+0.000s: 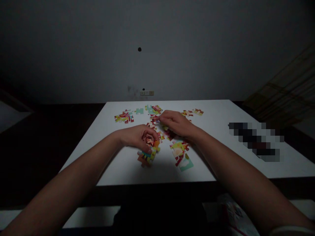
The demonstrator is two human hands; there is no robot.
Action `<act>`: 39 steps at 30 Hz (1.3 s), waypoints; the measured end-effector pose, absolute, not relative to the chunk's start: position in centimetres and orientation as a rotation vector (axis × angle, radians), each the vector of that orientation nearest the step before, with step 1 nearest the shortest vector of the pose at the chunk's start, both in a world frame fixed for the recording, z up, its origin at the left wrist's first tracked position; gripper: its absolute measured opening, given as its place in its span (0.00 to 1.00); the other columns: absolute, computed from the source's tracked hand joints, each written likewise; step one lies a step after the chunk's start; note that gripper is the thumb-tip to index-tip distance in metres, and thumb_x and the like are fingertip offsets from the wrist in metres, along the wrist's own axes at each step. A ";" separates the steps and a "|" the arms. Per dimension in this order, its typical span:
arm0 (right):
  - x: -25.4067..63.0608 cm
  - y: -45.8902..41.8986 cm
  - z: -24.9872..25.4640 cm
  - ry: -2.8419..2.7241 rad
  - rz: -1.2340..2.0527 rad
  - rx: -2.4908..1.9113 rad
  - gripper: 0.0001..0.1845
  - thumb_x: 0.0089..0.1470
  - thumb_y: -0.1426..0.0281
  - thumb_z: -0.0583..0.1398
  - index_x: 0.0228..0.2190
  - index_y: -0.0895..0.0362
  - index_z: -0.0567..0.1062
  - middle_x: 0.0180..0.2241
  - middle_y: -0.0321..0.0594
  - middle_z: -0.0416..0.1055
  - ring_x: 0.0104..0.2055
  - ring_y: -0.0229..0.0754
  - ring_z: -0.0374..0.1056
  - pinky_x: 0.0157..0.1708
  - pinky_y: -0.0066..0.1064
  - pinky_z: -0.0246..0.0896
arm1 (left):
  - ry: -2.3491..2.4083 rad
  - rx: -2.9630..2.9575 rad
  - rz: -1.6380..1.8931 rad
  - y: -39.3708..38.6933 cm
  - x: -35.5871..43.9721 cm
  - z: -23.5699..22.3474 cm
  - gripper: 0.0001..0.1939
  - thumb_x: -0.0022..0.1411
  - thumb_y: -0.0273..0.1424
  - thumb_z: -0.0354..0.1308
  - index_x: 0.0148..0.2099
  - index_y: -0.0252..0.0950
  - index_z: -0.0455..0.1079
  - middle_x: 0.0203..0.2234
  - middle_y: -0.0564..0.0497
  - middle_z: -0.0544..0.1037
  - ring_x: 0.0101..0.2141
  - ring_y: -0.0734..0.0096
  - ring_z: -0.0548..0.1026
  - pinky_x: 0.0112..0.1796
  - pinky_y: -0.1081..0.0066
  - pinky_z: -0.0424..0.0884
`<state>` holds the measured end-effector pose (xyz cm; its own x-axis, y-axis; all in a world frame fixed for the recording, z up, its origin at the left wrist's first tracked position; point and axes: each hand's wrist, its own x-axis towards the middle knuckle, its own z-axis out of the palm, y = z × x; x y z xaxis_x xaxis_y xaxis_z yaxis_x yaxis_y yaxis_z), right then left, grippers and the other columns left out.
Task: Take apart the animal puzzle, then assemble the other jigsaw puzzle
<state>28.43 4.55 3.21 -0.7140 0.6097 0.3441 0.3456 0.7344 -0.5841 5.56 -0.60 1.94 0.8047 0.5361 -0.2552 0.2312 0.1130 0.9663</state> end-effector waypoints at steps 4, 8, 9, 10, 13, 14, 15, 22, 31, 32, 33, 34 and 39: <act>29.7 6.8 3.2 -1.768 0.648 -0.887 0.17 0.60 0.60 0.51 0.34 0.51 0.78 0.31 0.38 0.72 0.35 0.42 0.67 0.36 0.35 0.60 | 0.719 1.546 0.278 -0.5 5.7 1.9 0.20 0.47 0.30 0.71 0.43 0.32 0.71 0.32 0.48 0.77 0.29 0.74 0.75 0.29 0.76 0.70; 31.6 9.5 2.9 -1.304 0.733 -0.956 0.16 0.56 0.59 0.52 0.28 0.52 0.75 0.25 0.37 0.68 0.25 0.38 0.60 0.21 0.30 0.53 | 0.751 1.607 0.321 -0.3 5.7 2.0 0.18 0.49 0.31 0.70 0.42 0.33 0.72 0.31 0.50 0.76 0.28 0.76 0.73 0.28 0.77 0.68; 32.1 10.0 2.8 -1.211 0.780 -0.959 0.15 0.55 0.59 0.52 0.27 0.51 0.75 0.24 0.36 0.67 0.23 0.37 0.58 0.19 0.30 0.49 | 0.764 1.618 0.331 -0.3 5.7 2.0 0.18 0.49 0.32 0.69 0.42 0.33 0.72 0.30 0.51 0.76 0.27 0.77 0.72 0.28 0.78 0.67; 32.7 10.6 2.7 -1.132 0.826 -0.960 0.15 0.55 0.58 0.53 0.26 0.51 0.74 0.23 0.35 0.66 0.21 0.36 0.57 0.17 0.30 0.46 | 0.776 1.624 0.332 -0.3 5.7 2.1 0.18 0.50 0.32 0.69 0.43 0.33 0.72 0.30 0.52 0.76 0.27 0.78 0.71 0.27 0.78 0.66; 33.9 11.6 2.5 -0.979 0.919 -0.962 0.14 0.54 0.57 0.52 0.26 0.50 0.71 0.21 0.34 0.63 0.18 0.35 0.53 0.14 0.30 0.40 | 0.795 1.620 0.312 -0.4 5.7 2.1 0.18 0.53 0.34 0.67 0.45 0.33 0.71 0.27 0.52 0.75 0.25 0.78 0.70 0.27 0.78 0.64; 34.1 11.8 2.5 -0.953 0.936 -0.962 0.14 0.54 0.56 0.52 0.25 0.50 0.70 0.21 0.33 0.63 0.18 0.35 0.52 0.14 0.30 0.39 | 0.794 1.613 0.309 -0.5 5.8 2.1 0.18 0.54 0.34 0.66 0.45 0.33 0.71 0.27 0.52 0.74 0.25 0.78 0.69 0.27 0.78 0.64; 34.3 11.9 2.4 -0.937 0.951 -0.958 0.14 0.54 0.56 0.52 0.25 0.50 0.69 0.20 0.33 0.62 0.17 0.35 0.51 0.14 0.30 0.39 | 0.793 1.608 0.310 -0.5 5.8 2.1 0.18 0.54 0.35 0.66 0.46 0.33 0.71 0.26 0.52 0.74 0.25 0.78 0.69 0.27 0.78 0.63; 34.0 11.5 2.9 -0.961 0.976 -0.947 0.14 0.54 0.55 0.51 0.25 0.49 0.67 0.18 0.32 0.61 0.17 0.36 0.52 0.14 0.30 0.40 | 0.806 1.600 0.319 -0.5 6.2 2.1 0.19 0.58 0.35 0.63 0.50 0.34 0.70 0.30 0.50 0.75 0.28 0.76 0.70 0.30 0.76 0.65; 33.5 11.0 3.0 -0.997 1.044 -0.894 0.13 0.53 0.58 0.55 0.23 0.51 0.66 0.19 0.32 0.62 0.17 0.34 0.54 0.13 0.29 0.41 | 0.927 1.969 0.351 -1.1 6.1 3.5 0.20 0.56 0.37 0.63 0.49 0.33 0.73 0.21 0.55 0.68 0.20 0.80 0.59 0.21 0.78 0.52; 33.4 10.9 3.0 -1.007 1.043 -0.907 0.13 0.53 0.57 0.54 0.23 0.51 0.66 0.19 0.32 0.62 0.17 0.34 0.54 0.13 0.29 0.41 | 0.940 2.003 0.347 -1.1 6.0 3.7 0.20 0.56 0.38 0.63 0.49 0.34 0.74 0.19 0.57 0.65 0.19 0.80 0.57 0.21 0.77 0.51; 33.4 10.8 3.0 -1.017 1.043 -0.923 0.13 0.53 0.57 0.54 0.23 0.50 0.66 0.19 0.32 0.62 0.17 0.34 0.54 0.13 0.29 0.41 | 0.947 2.029 0.343 -1.1 6.0 3.8 0.20 0.56 0.38 0.64 0.49 0.34 0.74 0.18 0.57 0.64 0.19 0.80 0.57 0.21 0.77 0.50; 33.3 10.7 3.1 -1.028 1.043 -0.939 0.13 0.54 0.57 0.54 0.23 0.50 0.66 0.18 0.32 0.62 0.17 0.34 0.54 0.13 0.29 0.42 | 0.948 2.049 0.338 -1.1 5.9 3.8 0.20 0.56 0.38 0.64 0.49 0.34 0.74 0.19 0.57 0.65 0.19 0.80 0.57 0.21 0.77 0.51; 33.1 10.7 2.9 -1.078 1.043 -0.956 0.14 0.55 0.55 0.53 0.24 0.50 0.67 0.19 0.33 0.62 0.18 0.36 0.55 0.13 0.29 0.44 | 0.877 2.116 0.360 -0.8 5.9 3.2 0.18 0.54 0.37 0.65 0.46 0.36 0.75 0.31 0.50 0.75 0.26 0.76 0.66 0.28 0.75 0.60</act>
